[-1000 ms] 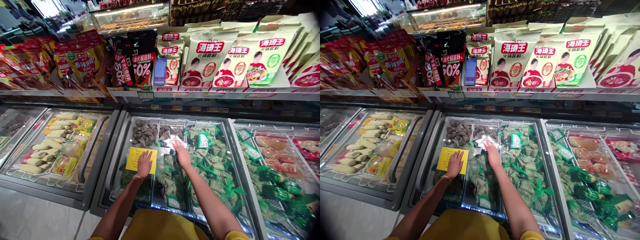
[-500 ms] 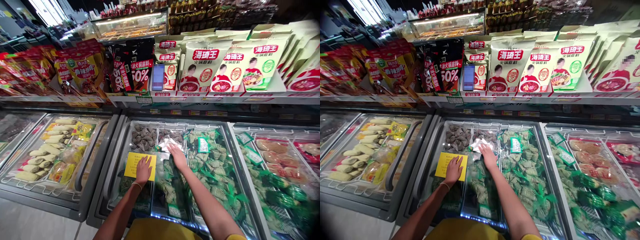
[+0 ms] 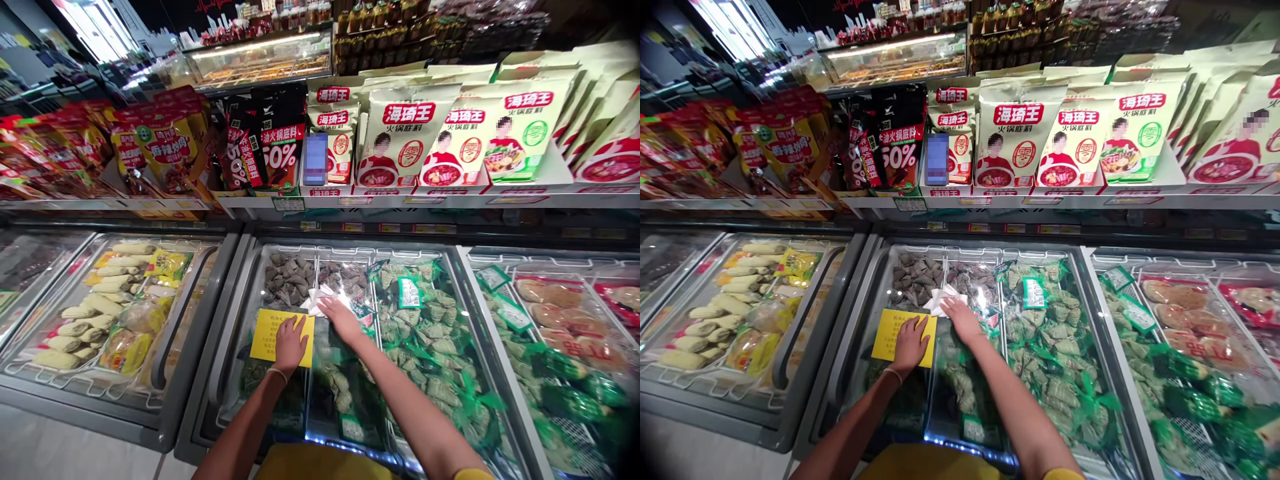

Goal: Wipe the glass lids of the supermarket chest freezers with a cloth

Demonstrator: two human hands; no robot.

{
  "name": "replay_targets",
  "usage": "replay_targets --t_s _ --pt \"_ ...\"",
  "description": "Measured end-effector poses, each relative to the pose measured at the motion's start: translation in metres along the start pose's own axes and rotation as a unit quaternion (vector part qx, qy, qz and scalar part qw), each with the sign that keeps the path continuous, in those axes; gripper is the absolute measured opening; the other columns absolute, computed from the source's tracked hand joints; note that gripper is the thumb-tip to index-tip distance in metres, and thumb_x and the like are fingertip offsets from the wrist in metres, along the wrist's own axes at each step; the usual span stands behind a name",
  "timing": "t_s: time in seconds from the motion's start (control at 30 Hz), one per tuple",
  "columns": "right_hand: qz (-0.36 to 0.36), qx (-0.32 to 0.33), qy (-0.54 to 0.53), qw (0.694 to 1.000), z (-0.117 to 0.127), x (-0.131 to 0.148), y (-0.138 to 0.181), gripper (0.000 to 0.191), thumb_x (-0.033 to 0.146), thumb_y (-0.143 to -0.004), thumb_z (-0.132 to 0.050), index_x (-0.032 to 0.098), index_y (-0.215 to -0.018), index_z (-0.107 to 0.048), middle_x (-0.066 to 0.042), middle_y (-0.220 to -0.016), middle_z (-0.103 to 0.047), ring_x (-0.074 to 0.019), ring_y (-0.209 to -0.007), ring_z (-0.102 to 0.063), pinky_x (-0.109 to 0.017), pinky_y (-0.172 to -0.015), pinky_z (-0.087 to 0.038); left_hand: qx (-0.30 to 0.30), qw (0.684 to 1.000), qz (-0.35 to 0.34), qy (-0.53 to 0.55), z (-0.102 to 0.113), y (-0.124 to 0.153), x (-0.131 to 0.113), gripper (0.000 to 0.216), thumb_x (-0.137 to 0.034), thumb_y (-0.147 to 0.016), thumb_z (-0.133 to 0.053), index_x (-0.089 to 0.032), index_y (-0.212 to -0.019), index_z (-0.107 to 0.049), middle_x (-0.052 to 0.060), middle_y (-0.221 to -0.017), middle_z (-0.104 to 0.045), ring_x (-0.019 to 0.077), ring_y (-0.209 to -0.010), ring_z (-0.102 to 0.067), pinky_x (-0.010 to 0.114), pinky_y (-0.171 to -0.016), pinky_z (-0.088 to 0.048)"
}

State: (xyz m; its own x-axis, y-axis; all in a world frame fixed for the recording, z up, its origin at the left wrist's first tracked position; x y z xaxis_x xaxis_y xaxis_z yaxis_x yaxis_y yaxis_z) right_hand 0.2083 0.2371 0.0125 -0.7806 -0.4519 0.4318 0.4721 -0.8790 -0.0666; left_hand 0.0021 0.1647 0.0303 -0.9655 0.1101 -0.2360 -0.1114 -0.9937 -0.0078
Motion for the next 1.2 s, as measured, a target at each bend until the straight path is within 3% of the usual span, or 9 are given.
replay_targets --t_s 0.17,0.3,0.47,0.6,0.77,0.87,0.97,1.07,1.2 --pt "-0.186 -0.092 0.078 0.975 0.056 -0.089 0.027 0.067 0.002 -0.085 -0.036 0.025 -0.147 -0.045 -0.006 -0.153 -0.044 -0.0219 -0.141 -0.038 -0.044 -0.116 -0.030 -0.004 1.000 -0.005 0.010 -0.001 -0.015 0.000 0.054 -0.028 -0.089 -0.057 -0.029 -0.143 -0.049 0.010 -0.148 -0.046 0.0314 -0.137 -0.039 0.049 -0.115 -0.030" --pt "-0.306 -0.150 0.138 0.930 0.062 -0.087 0.021 0.061 0.004 -0.087 -0.033 0.021 -0.144 -0.050 -0.012 -0.147 -0.050 -0.0286 -0.134 -0.042 -0.043 -0.106 -0.037 -0.002 1.000 -0.013 0.026 -0.010 -0.039 -0.009 0.054 -0.027 -0.092 -0.051 -0.028 -0.146 -0.044 0.008 -0.158 -0.034 0.0323 -0.146 -0.025 0.055 -0.117 -0.025" --pt "-0.187 -0.088 0.140 0.968 0.029 -0.021 -0.019 0.055 0.010 -0.091 -0.040 0.026 -0.143 -0.050 -0.014 -0.130 -0.057 -0.0292 -0.107 -0.052 -0.039 -0.088 -0.041 -0.042 0.999 -0.016 0.013 -0.015 -0.058 -0.020 0.052 -0.030 -0.096 -0.046 -0.030 -0.148 -0.041 0.008 -0.156 -0.038 0.0307 -0.146 -0.028 0.060 -0.117 -0.020" --pt "-0.074 -0.015 0.127 0.989 0.043 -0.041 -0.030 0.055 0.013 -0.093 -0.042 0.032 -0.145 -0.046 -0.009 -0.118 -0.059 -0.0240 -0.101 -0.051 -0.033 -0.086 -0.038 -0.088 0.996 -0.018 -0.018 -0.013 -0.062 -0.015 0.047 -0.035 -0.097 -0.045 -0.033 -0.144 -0.047 0.006 -0.149 -0.047 0.0306 -0.142 -0.035 0.061 -0.118 -0.017" --pt "-0.295 -0.087 0.191 0.932 0.089 -0.127 -0.029 0.047 0.023 -0.096 -0.044 0.023 -0.143 -0.049 -0.015 -0.111 -0.059 -0.0278 -0.098 -0.050 -0.038 -0.083 -0.035 -0.103 0.994 -0.024 -0.020 -0.015 -0.068 -0.006 0.045 -0.035 -0.093 -0.052 -0.031 -0.138 -0.054 0.008 -0.141 -0.055 0.0325 -0.136 -0.041 0.060 -0.117 -0.020" --pt "-0.353 -0.132 0.218 0.900 0.088 -0.134 -0.043 0.050 0.019 -0.094 -0.040 0.015 -0.144 -0.046 -0.020 -0.110 -0.059 -0.0320 -0.101 -0.049 -0.043 -0.082 -0.034 -0.117 0.993 -0.012 -0.011 -0.021 -0.074 -0.009 0.041 -0.034 -0.092 -0.054 -0.027 -0.132 -0.060 0.010 -0.136 -0.059 0.0338 -0.133 -0.044 0.062 -0.117 -0.019" --pt "-0.316 -0.143 0.216 0.913 0.066 -0.104 -0.070 0.056 0.013 -0.091 -0.037 0.011 -0.146 -0.041 -0.023 -0.106 -0.060 -0.0335 -0.099 -0.050 -0.045 -0.081 -0.036 -0.115 0.993 0.001 -0.001 -0.027 -0.084 -0.015 0.035 -0.033 -0.093 -0.051 -0.025 -0.124 -0.066 0.010 -0.133 -0.061 0.0332 -0.133 -0.045 0.065 -0.117 -0.012" --pt "-0.179 -0.087 0.188 0.962 0.046 -0.073 -0.095 0.058 0.011 -0.091 -0.036 0.015 -0.149 -0.040 -0.020 -0.109 -0.060 -0.0319 -0.101 -0.050 -0.044 -0.085 -0.038 -0.099 0.995 0.005 0.013 -0.030 -0.094 -0.021 0.033 -0.028 -0.092 -0.050 -0.025 -0.120 -0.067 0.009 -0.134 -0.061 0.0326 -0.135 -0.043 0.067 -0.118 -0.005" --pt "-0.069 -0.017 0.154 0.986 0.056 -0.085 -0.106 0.058 0.012 -0.092 -0.036 0.021 -0.149 -0.040 -0.017 -0.115 -0.060 -0.0292 -0.108 -0.049 -0.042 -0.094 -0.038 -0.092 0.995 0.016 0.035 -0.030 -0.105 -0.025 0.036 -0.025 -0.089 -0.051 -0.026 -0.122 -0.066 0.008 -0.134 -0.061 0.0330 -0.136 -0.043 0.067 -0.118 0.001"
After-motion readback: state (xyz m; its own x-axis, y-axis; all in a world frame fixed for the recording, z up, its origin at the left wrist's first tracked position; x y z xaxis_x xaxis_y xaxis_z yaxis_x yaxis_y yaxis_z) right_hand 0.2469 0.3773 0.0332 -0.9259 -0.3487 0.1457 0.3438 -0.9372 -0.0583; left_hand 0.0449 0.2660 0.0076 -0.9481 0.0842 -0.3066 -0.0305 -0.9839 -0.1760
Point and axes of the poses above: each hand's wrist, its own y-axis away from the middle knuckle, its own z-axis out of the back of the hand, x = y × z, the point moved 1 cm from there along -y, towards the middle knuckle
